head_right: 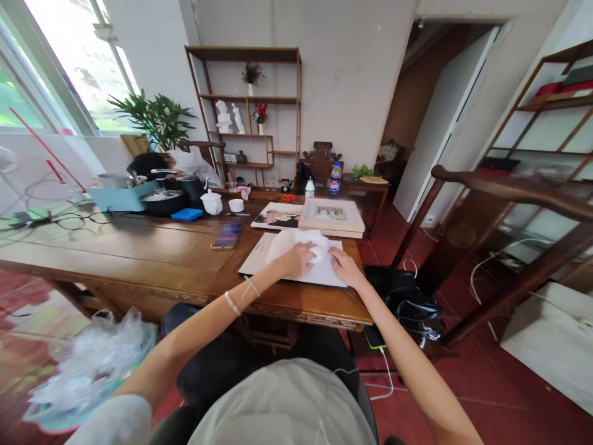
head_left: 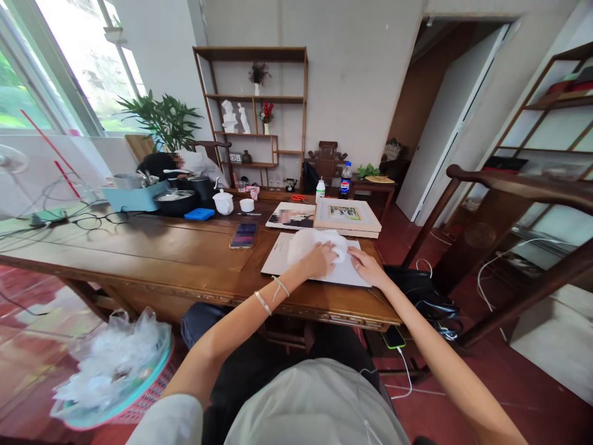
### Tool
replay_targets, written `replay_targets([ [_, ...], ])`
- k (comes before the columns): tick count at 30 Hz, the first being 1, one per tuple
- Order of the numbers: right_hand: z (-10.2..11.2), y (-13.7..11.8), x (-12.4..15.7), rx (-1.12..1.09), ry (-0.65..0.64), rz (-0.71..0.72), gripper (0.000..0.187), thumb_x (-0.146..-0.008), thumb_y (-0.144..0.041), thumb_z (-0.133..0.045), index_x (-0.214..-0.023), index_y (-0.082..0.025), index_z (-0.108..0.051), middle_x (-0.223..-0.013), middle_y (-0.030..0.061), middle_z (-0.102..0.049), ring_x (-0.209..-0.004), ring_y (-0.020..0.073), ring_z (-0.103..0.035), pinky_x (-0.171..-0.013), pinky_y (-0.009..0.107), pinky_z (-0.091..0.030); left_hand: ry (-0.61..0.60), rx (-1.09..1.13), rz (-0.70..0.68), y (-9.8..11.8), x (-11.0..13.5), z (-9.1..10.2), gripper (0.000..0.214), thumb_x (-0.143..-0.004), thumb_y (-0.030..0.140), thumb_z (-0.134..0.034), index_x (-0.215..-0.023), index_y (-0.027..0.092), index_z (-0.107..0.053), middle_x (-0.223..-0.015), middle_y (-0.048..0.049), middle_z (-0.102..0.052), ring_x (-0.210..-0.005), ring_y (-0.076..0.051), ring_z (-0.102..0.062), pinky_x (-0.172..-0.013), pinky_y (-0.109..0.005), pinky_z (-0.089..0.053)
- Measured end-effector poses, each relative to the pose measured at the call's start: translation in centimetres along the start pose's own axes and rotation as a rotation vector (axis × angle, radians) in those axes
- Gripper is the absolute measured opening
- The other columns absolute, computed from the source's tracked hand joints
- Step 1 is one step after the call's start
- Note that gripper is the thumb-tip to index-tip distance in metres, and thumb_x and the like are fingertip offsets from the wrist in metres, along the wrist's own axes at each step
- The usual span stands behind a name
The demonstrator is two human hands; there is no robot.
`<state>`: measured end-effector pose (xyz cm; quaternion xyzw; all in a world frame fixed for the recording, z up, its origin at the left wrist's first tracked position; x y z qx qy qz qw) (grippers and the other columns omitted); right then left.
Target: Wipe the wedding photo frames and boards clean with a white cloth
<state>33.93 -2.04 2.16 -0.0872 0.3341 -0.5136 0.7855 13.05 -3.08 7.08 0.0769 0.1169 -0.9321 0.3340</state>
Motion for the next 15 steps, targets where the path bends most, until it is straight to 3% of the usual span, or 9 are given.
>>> replay_targets([
  [5, -0.1, 0.1, 0.0, -0.012, 0.008, 0.014, 0.042, -0.079, -0.013, -0.046, -0.116, -0.019, -0.065, -0.132, 0.0083, -0.059, -0.129, 0.0243, -0.048, -0.114, 0.046, -0.031, -0.045, 0.013, -0.032, 5.2, 5.4, 1.9, 0.028, -0.088, 0.025, -0.047, -0.104, 0.014, -0.067, -0.142, -0.0177, -0.044, -0.134, -0.033, -0.036, -0.106, -0.052, -0.033],
  [8, -0.1, 0.2, 0.0, -0.02, 0.01, 0.024, 0.042, -0.078, -0.012, -0.047, -0.116, -0.02, -0.066, -0.132, 0.0076, -0.059, -0.129, 0.0238, -0.048, -0.114, 0.046, -0.031, -0.062, 0.087, -0.005, 6.1, 6.6, 2.3, 0.03, -0.088, 0.025, -0.044, -0.103, 0.015, -0.068, -0.145, -0.0159, -0.042, -0.137, -0.032, -0.031, -0.109, -0.053, -0.029],
  [11, -0.1, 0.2, 0.0, -0.032, 0.023, 0.015, 0.04, -0.079, -0.014, -0.049, -0.114, -0.022, -0.066, -0.13, 0.0067, -0.061, -0.128, 0.0243, -0.049, -0.113, 0.046, -0.031, -0.075, 0.142, 0.056, 4.9, 5.2, 2.1, 0.031, -0.088, 0.027, -0.045, -0.109, 0.017, -0.065, -0.145, -0.0142, -0.042, -0.137, -0.031, -0.032, -0.11, -0.054, -0.028],
  [15, 0.0, 0.1, 0.0, -0.04, 0.021, 0.009, 0.038, -0.08, -0.015, -0.049, -0.112, -0.022, -0.067, -0.128, 0.0062, -0.062, -0.128, 0.0252, -0.049, -0.112, 0.047, -0.032, -0.125, 0.12, 0.1, 2.3, 0.8, 1.4, 0.032, -0.089, 0.032, -0.048, -0.113, 0.019, -0.063, -0.145, -0.0142, -0.042, -0.137, -0.034, -0.032, -0.107, -0.059, -0.027],
])
Point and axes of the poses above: each hand's wrist, its own x-axis away from the middle knuckle, its own z-axis out of the back of the hand, y = z × x, the point moved 1 cm from there along -x, towards the middle knuckle
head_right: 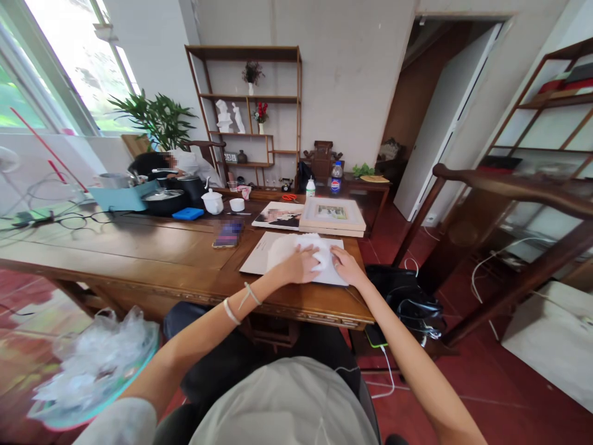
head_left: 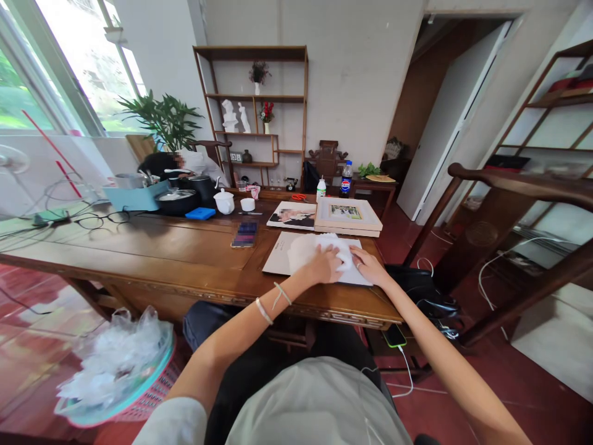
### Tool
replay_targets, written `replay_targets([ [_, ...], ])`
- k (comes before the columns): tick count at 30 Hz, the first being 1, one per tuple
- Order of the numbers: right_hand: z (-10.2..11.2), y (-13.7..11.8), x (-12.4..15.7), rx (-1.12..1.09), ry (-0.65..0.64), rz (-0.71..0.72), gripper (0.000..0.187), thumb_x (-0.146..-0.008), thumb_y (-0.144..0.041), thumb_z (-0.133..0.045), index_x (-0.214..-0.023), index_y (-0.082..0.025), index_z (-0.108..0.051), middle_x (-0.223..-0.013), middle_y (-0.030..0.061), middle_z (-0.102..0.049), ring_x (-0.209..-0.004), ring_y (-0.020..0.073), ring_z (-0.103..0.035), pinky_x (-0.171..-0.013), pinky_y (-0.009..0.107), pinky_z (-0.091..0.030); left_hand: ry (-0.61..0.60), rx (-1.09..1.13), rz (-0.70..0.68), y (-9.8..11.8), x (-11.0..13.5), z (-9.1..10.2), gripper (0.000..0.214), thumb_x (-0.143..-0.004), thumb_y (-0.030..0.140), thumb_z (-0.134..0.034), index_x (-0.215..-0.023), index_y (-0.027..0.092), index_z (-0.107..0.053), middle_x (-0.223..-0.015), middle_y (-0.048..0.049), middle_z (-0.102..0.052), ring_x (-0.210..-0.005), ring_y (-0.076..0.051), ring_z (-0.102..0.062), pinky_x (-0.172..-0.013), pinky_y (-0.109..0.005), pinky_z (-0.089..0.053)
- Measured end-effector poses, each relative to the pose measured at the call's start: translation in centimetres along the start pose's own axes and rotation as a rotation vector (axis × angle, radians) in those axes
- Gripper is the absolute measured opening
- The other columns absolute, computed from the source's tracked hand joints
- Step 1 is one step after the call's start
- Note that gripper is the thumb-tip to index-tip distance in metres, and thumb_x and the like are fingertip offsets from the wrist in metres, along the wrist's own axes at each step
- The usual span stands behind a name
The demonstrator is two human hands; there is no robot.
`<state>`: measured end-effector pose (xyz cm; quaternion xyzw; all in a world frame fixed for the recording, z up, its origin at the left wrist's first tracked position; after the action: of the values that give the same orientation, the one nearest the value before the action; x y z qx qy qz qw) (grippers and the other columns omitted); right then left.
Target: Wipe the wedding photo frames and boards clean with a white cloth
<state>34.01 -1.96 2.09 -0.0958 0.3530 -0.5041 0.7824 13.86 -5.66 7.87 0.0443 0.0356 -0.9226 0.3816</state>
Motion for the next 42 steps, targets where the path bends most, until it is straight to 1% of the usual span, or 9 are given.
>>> replay_targets([
  [6, 0.3, -0.5, -0.1, 0.038, -0.037, -0.011, 0.04, -0.08, -0.015, -0.046, -0.115, -0.021, -0.066, -0.132, 0.0069, -0.059, -0.129, 0.026, -0.048, -0.112, 0.046, -0.033, 0.013, -0.056, 0.098, -0.9, -4.3, -0.6, 0.037, -0.091, 0.04, -0.045, -0.116, 0.02, -0.064, -0.149, -0.0132, -0.035, -0.138, -0.038, -0.027, -0.107, -0.062, -0.022],
  [10, 0.3, -0.6, -0.1, 0.014, -0.028, -0.003, 0.043, -0.078, -0.011, -0.045, -0.114, -0.019, -0.067, -0.131, 0.008, -0.059, -0.128, 0.0266, -0.048, -0.111, 0.047, -0.033, 0.075, -0.134, 0.016, 1.4, -1.7, -0.6, 0.035, -0.09, 0.03, -0.043, -0.109, 0.016, -0.068, -0.145, -0.0169, -0.041, -0.13, -0.039, -0.038, -0.102, -0.06, -0.031],
  [15, 0.4, -0.3, 0.1, -0.066, -0.039, 0.014, 0.041, -0.074, -0.014, -0.05, -0.11, -0.023, -0.069, -0.128, 0.0047, -0.062, -0.128, 0.0263, -0.048, -0.111, 0.046, -0.034, 0.135, -0.142, -0.092, 5.6, 3.2, -1.2, 0.037, -0.086, 0.035, -0.046, -0.105, 0.015, -0.071, -0.143, -0.0222, -0.041, -0.126, -0.044, -0.04, -0.098, -0.066, -0.032],
  [18, 0.4, -0.1, 0.1, -0.066, -0.038, 0.006, 0.041, -0.074, -0.015, -0.052, -0.11, -0.022, -0.069, -0.129, 0.0063, -0.062, -0.129, 0.0266, -0.048, -0.111, 0.046, -0.034, 0.167, -0.091, -0.093, 6.4, 3.9, -1.4, 0.037, -0.086, 0.036, -0.046, -0.104, 0.016, -0.071, -0.141, -0.0208, -0.044, -0.124, -0.043, -0.041, -0.097, -0.065, -0.034],
  [24, 0.4, -0.4, 0.1, -0.015, -0.034, 0.021, 0.047, -0.073, -0.012, -0.048, -0.114, -0.023, -0.066, -0.129, 0.0044, -0.061, -0.127, 0.0265, -0.05, -0.111, 0.045, -0.035, 0.026, 0.027, 0.101, 3.3, -1.2, 0.7, 0.032, -0.082, 0.027, -0.053, -0.106, 0.013, -0.067, -0.124, -0.0203, -0.058, -0.116, -0.04, -0.05, -0.094, -0.062, -0.039],
  [27, 0.3, -0.7, 0.1, 0.012, -0.032, 0.037, 0.043, -0.077, -0.015, -0.045, -0.115, -0.023, -0.065, -0.127, 0.004, -0.062, -0.126, 0.0259, -0.051, -0.109, 0.045, -0.037, -0.053, 0.073, 0.119, 1.1, -4.1, 1.8, 0.035, -0.076, 0.018, -0.058, -0.111, 0.013, -0.063, -0.118, -0.0182, -0.061, -0.111, -0.036, -0.057, -0.091, -0.052, -0.046],
  [31, 0.2, -0.7, 0.2, 0.04, -0.009, 0.01, 0.038, -0.082, -0.019, -0.043, -0.114, -0.021, -0.065, -0.127, 0.0074, -0.062, -0.123, 0.0258, -0.053, -0.108, 0.044, -0.037, 0.025, 0.089, 0.05, -0.9, -7.1, 2.1, 0.032, -0.077, 0.011, -0.057, -0.108, 0.011, -0.061, -0.115, -0.0162, -0.062, -0.109, -0.029, -0.059, -0.092, -0.038, -0.048],
  [36, 0.2, -0.7, 0.2, 0.057, -0.04, -0.026, 0.033, -0.083, -0.022, -0.044, -0.107, -0.019, -0.066, -0.111, 0.0099, -0.068, -0.105, 0.0266, -0.063, -0.095, 0.043, -0.047, 0.092, 0.138, -0.097, -0.7, -9.8, 1.1, 0.026, -0.079, 0.012, -0.058, -0.104, 0.008, -0.062, -0.111, -0.0161, -0.062, -0.109, -0.029, -0.057, -0.094, -0.036, -0.046],
  [42, 0.1, -0.6, 0.2, 0.036, -0.021, -0.018, 0.037, -0.083, -0.019, -0.044, -0.114, -0.022, -0.065, -0.121, 0.0076, -0.065, -0.116, 0.0256, -0.058, -0.103, 0.044, -0.042, 0.116, 0.226, -0.018, -1.0, -9.3, 1.0, 0.019, -0.073, 0.007, -0.059, -0.091, 0.011, -0.066, -0.103, -0.0147, -0.066, -0.104, -0.028, -0.06, -0.092, -0.035, -0.045],
])
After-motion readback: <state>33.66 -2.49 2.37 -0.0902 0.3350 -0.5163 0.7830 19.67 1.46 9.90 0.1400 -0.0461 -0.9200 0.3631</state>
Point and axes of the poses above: each hand's wrist, its own x-axis away from the middle knuckle, its own z-axis out of the back of the hand, y = z × x, the point moved 1 cm from there along -x, towards the middle knuckle
